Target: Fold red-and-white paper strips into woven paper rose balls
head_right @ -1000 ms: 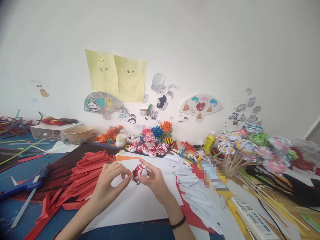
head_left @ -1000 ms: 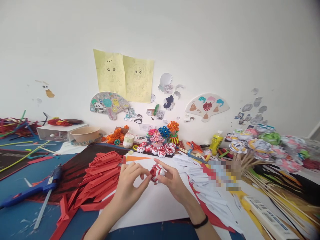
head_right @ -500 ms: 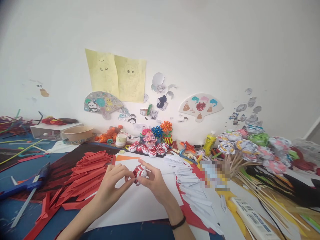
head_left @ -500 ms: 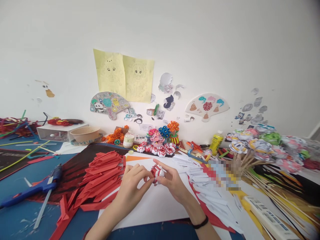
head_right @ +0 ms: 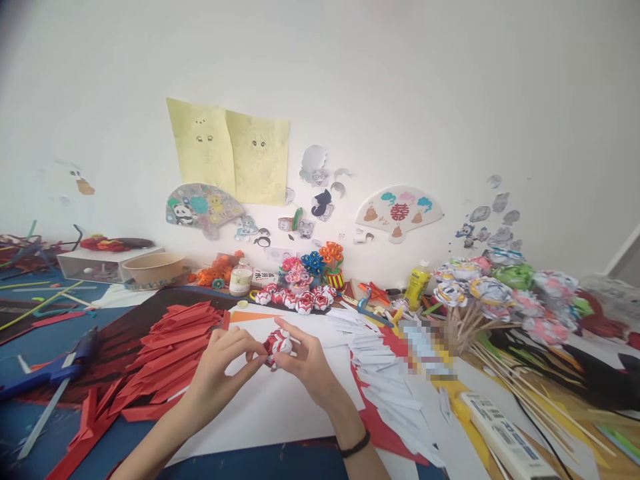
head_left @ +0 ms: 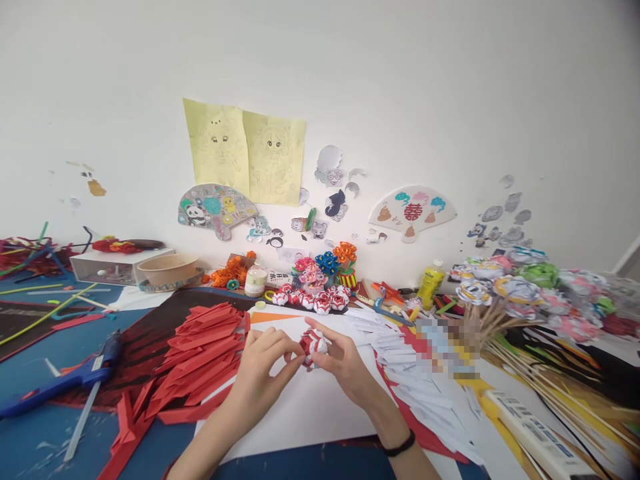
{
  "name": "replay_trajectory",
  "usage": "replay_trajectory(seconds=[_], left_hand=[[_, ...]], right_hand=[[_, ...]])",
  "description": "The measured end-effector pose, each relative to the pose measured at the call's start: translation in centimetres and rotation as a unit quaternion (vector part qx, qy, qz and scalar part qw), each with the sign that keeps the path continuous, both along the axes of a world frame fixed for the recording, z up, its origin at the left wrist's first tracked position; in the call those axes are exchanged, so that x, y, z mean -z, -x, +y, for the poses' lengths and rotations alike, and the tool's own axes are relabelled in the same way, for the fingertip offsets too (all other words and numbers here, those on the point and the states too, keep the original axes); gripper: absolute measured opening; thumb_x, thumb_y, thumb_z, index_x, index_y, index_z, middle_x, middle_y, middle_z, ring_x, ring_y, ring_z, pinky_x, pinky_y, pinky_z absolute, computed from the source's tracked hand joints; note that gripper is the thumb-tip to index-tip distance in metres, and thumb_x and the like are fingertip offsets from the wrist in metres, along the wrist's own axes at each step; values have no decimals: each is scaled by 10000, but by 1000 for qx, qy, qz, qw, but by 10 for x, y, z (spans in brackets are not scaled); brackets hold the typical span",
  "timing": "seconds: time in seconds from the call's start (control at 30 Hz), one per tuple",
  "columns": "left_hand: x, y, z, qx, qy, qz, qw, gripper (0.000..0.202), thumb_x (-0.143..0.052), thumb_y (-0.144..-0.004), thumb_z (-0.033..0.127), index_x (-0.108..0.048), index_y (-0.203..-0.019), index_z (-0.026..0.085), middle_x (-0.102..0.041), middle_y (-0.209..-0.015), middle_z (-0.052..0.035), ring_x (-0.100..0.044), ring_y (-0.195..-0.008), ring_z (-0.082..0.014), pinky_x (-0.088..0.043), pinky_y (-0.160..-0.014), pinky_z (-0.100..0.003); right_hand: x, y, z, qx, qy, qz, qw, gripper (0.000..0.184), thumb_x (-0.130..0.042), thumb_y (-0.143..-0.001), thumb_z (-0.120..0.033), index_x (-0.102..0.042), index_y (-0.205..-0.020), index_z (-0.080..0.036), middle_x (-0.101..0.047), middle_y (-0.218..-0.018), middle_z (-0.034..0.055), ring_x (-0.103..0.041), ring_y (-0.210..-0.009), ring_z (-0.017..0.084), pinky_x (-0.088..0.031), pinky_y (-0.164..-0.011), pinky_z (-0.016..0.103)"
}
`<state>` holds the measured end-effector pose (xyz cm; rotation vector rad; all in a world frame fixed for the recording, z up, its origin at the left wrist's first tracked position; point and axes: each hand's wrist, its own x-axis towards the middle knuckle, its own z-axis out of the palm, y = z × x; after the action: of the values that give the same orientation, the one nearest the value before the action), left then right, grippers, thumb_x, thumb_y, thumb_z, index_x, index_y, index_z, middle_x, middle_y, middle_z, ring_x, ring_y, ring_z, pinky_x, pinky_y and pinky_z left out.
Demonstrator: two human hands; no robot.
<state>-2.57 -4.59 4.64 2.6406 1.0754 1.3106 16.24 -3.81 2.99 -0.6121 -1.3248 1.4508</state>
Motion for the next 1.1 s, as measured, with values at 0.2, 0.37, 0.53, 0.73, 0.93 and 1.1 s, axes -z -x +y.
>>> replay_trajectory(seconds=[0.2,0.37,0.53,0.73,0.93,1.1], left_hand=[[1,1,1,25,-17,13,999,117,-527,-927,185,-622,-869,218,-635,-770,14,-537,-718,-144,-272,-665,-309],[0,0,1,29,-7,9,1000,122,-521,-934,201,-622,-866,215,-632,-782,6,-530,-725,-145,-295,-680,-303],[3,2,5,22,-6,27,999,116,-523,-936,207,-629,-891,217,-634,-796,-2,-518,-736,-151,-289,-675,-304],[5,5,7,30,-35,31,998,130,-526,-938,207,-649,-903,232,-632,-775,-2,-488,-729,-157,-265,-659,-310],[1,5,3,29,-31,60,997,133,-512,-942,225,-627,-876,217,-622,-784,-9,-460,-733,-165,-264,-660,-314],[1,3,0,15,-40,81,996,126,-487,-939,196,-597,-878,203,-605,-802,-15,-447,-748,-173,-265,-664,-314]], right_hand=[[2,0,1,-8,-2,1,1000,686,-771,-742,-291,-494,-1365,-216,-685,-1062,66,-597,-998,240,-500,-840,404],[2,0,1,-3,0,-1,1000,684,-779,-734,-291,-505,-1356,-219,-675,-1085,72,-592,-1011,245,-498,-839,398],[0,0,0,7,-10,-14,1000,654,-769,-747,-279,-516,-1348,-225,-644,-1130,70,-584,-989,223,-492,-837,373],[1,-1,1,-3,-17,-33,999,653,-767,-754,-265,-511,-1354,-220,-620,-1155,79,-574,-986,209,-482,-857,363],[3,-1,2,-1,-20,-45,999,656,-771,-752,-282,-514,-1351,-210,-646,-1067,76,-573,-953,209,-492,-826,360],[2,0,2,-13,-10,-41,999,672,-777,-748,-277,-506,-1358,-200,-655,-1008,65,-579,-916,198,-505,-784,341]])
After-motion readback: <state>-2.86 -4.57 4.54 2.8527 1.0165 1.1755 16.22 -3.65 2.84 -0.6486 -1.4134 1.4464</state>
